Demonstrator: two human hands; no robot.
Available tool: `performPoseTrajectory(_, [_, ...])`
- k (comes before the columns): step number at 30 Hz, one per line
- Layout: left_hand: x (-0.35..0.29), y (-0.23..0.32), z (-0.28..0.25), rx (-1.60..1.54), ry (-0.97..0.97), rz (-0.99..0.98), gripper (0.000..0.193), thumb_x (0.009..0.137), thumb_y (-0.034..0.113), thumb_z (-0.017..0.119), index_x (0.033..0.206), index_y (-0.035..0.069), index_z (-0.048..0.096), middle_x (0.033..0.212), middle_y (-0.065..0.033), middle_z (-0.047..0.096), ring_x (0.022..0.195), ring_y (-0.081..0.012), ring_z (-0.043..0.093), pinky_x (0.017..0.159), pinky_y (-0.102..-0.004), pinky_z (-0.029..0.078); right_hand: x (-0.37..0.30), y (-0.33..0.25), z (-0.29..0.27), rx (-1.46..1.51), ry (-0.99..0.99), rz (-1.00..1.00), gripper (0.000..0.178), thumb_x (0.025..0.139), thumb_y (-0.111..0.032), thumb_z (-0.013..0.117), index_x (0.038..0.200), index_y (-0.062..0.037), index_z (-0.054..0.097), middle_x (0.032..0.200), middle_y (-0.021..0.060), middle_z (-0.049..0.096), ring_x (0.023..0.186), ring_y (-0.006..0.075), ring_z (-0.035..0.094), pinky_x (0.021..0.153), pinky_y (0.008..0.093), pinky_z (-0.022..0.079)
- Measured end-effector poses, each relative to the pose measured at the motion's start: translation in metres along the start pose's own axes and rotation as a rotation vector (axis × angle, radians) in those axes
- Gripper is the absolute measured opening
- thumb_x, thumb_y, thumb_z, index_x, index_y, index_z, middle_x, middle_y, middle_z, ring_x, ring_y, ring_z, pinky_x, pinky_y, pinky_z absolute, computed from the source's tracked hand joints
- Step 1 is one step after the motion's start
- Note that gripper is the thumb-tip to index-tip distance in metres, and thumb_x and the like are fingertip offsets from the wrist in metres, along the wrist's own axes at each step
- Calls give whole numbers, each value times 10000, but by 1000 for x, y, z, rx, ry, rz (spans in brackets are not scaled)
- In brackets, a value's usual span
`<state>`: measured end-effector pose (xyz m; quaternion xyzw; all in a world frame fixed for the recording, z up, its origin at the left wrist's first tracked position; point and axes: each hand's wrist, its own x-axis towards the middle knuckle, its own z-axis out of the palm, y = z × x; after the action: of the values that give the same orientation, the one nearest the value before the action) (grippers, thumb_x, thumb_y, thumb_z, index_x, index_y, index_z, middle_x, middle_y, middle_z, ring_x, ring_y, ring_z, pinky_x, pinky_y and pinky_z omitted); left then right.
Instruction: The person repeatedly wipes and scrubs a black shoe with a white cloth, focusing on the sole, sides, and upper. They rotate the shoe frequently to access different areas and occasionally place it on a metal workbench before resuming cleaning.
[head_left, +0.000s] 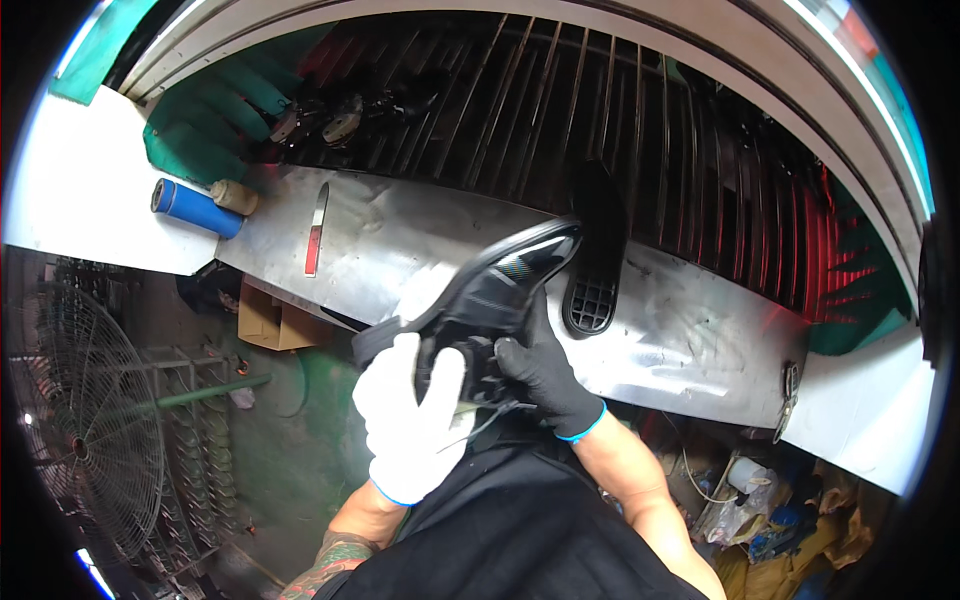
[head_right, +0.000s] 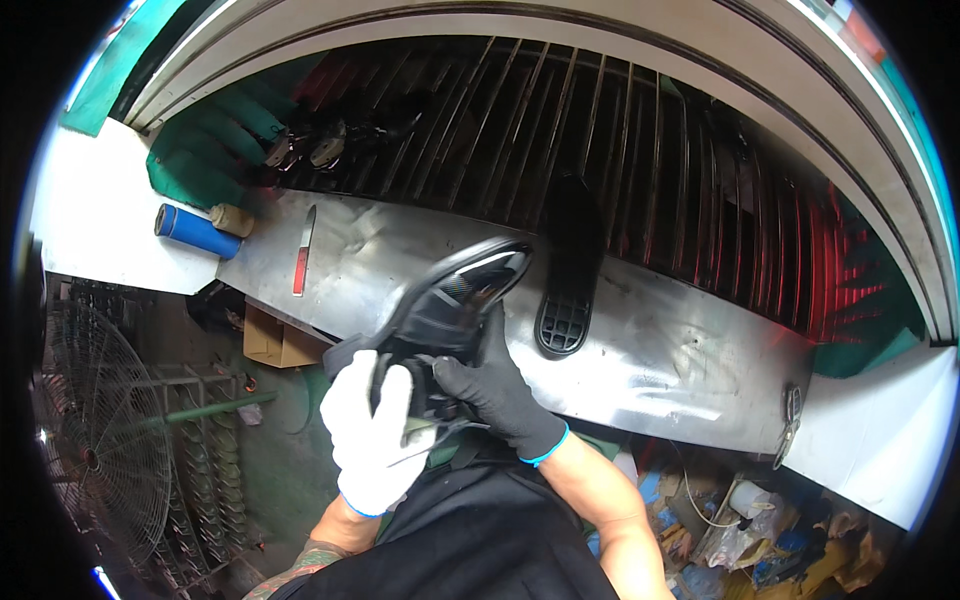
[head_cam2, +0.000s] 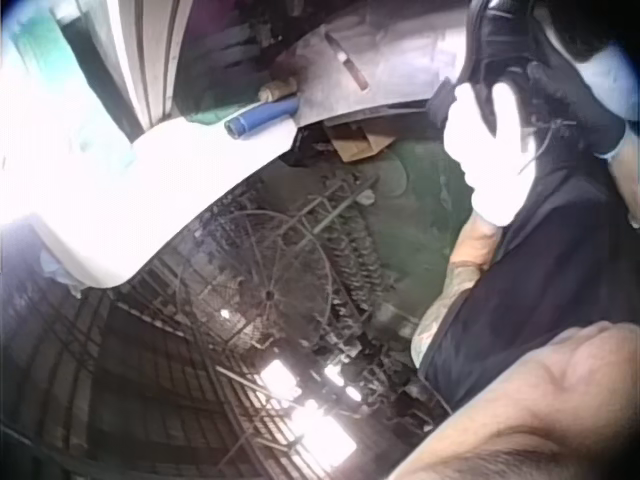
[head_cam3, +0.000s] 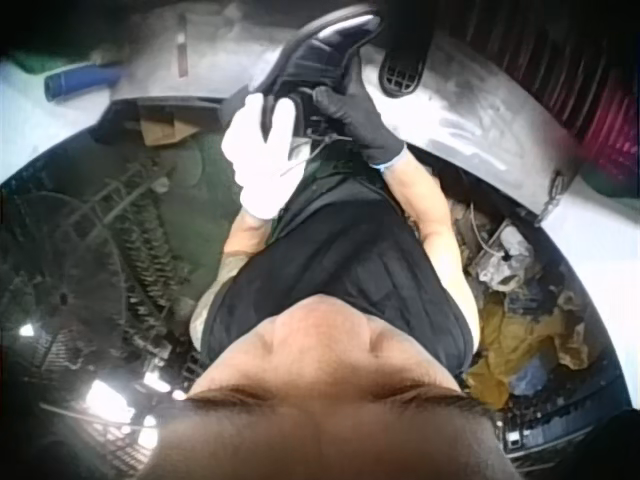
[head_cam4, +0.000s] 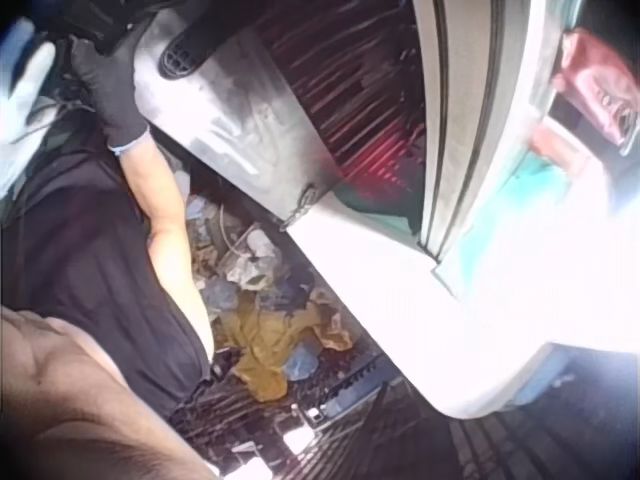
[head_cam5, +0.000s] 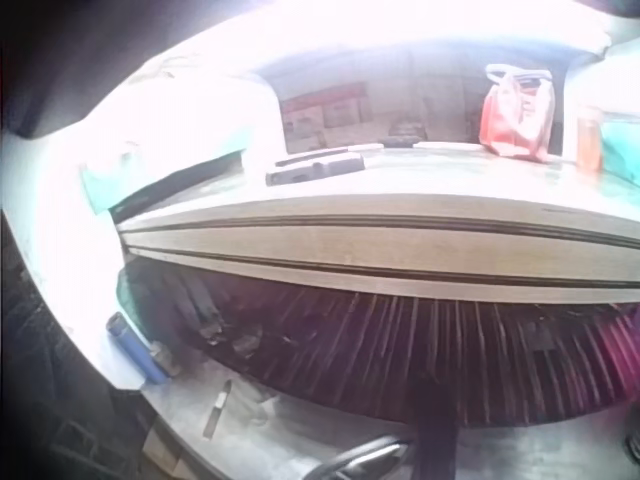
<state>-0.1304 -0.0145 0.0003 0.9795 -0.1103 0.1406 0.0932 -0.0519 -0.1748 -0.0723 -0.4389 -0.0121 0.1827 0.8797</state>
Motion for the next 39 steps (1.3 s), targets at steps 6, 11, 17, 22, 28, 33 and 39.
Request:
performPoseTrajectory(6, [-5, -31, -4, -390, 233, -54, 281, 775, -54, 784, 1050, -10, 750, 768, -97, 723, 605, -224, 642, 583, -314, 504, -1, -18, -22, 49, -2, 261, 886, 812, -104, 806, 1563, -45, 341, 1319, 95, 624, 1197, 228, 627, 1106, 398, 469])
performPoseTrajectory(11, [36, -41, 11, -391, -95, 127, 571, 805, 263, 856, 1286, -3, 701, 688, -68, 620, 602, -230, 608, 581, -353, 486, -18, 5, -28, 16, -64, 304, 872, 784, -133, 810, 1539, -24, 386, 1314, 100, 618, 1236, 226, 596, 1094, 389, 463])
performPoseTrajectory(17, [47, -70, 22, -833, -575, 48, 688, 928, 388, 744, 1443, -35, 575, 830, -157, 700, 725, -312, 694, 711, -401, 559, -21, -7, -30, 169, -127, 456, 804, 778, -129, 755, 1512, -16, 446, 1339, 112, 622, 1246, 237, 608, 1099, 389, 474])
performPoseTrajectory(22, [37, -39, 25, -430, -216, 210, 641, 944, 328, 726, 1405, -91, 578, 721, -127, 665, 576, -272, 639, 581, -385, 511, -18, -13, -23, 93, -8, 506, 789, 777, -205, 729, 1495, -2, 471, 1301, 138, 661, 1118, 254, 689, 982, 382, 570])
performPoseTrajectory(28, [58, -39, 39, -438, -84, -28, 394, 967, 200, 694, 1299, -11, 684, 672, -107, 644, 555, -276, 636, 569, -384, 505, -8, -15, -18, -47, -121, 477, 801, 846, -80, 732, 1567, -72, 382, 1336, 100, 603, 1217, 220, 613, 1060, 381, 496])
performPoseTrajectory(33, [59, -39, 42, -330, -56, -55, 337, 995, 178, 638, 1296, 40, 705, 655, -120, 633, 584, -276, 656, 602, -356, 524, -13, -20, -4, -151, -210, 395, 975, 855, -49, 779, 1630, -87, 189, 1386, 128, 563, 1256, 233, 591, 1074, 410, 493])
performPoseTrajectory(39, [71, -33, 27, -334, 3, -19, 478, 939, 180, 713, 1374, -3, 636, 889, -179, 713, 732, -310, 709, 684, -352, 565, -12, -19, -3, -399, -213, 248, 1180, 825, -141, 845, 1667, -52, 23, 1496, 190, 509, 1313, 271, 578, 1094, 415, 486])
